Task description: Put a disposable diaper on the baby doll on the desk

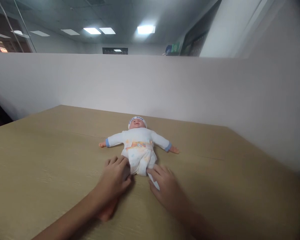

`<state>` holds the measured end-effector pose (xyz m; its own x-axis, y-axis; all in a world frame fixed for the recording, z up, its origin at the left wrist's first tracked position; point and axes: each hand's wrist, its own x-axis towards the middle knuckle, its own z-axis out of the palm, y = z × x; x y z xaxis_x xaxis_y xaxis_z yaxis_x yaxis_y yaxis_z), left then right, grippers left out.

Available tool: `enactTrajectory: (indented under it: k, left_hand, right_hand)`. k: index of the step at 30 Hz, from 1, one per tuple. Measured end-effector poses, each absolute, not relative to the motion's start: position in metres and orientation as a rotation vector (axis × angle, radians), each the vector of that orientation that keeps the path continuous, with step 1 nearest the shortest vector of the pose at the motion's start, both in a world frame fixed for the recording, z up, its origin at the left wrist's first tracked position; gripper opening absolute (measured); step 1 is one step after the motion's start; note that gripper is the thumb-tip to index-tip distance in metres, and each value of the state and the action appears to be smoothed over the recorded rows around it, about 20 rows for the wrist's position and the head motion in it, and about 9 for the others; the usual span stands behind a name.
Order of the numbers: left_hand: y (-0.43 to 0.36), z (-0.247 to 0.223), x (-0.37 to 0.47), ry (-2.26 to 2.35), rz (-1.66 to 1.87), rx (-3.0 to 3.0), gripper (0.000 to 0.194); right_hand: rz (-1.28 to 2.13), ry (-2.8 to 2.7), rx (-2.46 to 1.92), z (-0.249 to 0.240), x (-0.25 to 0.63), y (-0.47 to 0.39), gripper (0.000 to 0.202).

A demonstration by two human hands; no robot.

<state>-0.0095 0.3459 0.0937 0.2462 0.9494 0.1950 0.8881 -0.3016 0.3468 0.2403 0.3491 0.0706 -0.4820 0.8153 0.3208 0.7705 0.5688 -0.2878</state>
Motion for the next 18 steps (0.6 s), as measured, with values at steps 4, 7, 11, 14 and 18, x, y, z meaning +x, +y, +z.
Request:
enactTrajectory:
  k: [4,7,11,14,18]
  left_hand:
    - [0.353,0.088,0.0,1.839,0.605,2.325,0.029]
    - [0.36,0.08,-0.005,1.681,0.735,2.313,0.022]
    - [0.364,0.072,-0.015,1.428,0.901,2.22,0.029]
    - [0.364,0.067,-0.019,1.413,0.941,2.107,0.032]
    - [0.365,0.062,-0.021,1.401,0.963,1.994,0.036]
  right_hand:
    - [0.186,-2.393,-1.348,0.078,0.225,0.348,0.018]
    - [0.161,-2.331,-1.447,0.077,0.215,0.35,0.006]
    - [0.135,-2.241,-1.443,0.072,0.209,0.353,0.009]
    - [0.145,-2.188,-1.334,0.069,0.211,0.354,0.017]
    - [0.186,-2.18,-1.257,0.067,0.213,0.352,0.017]
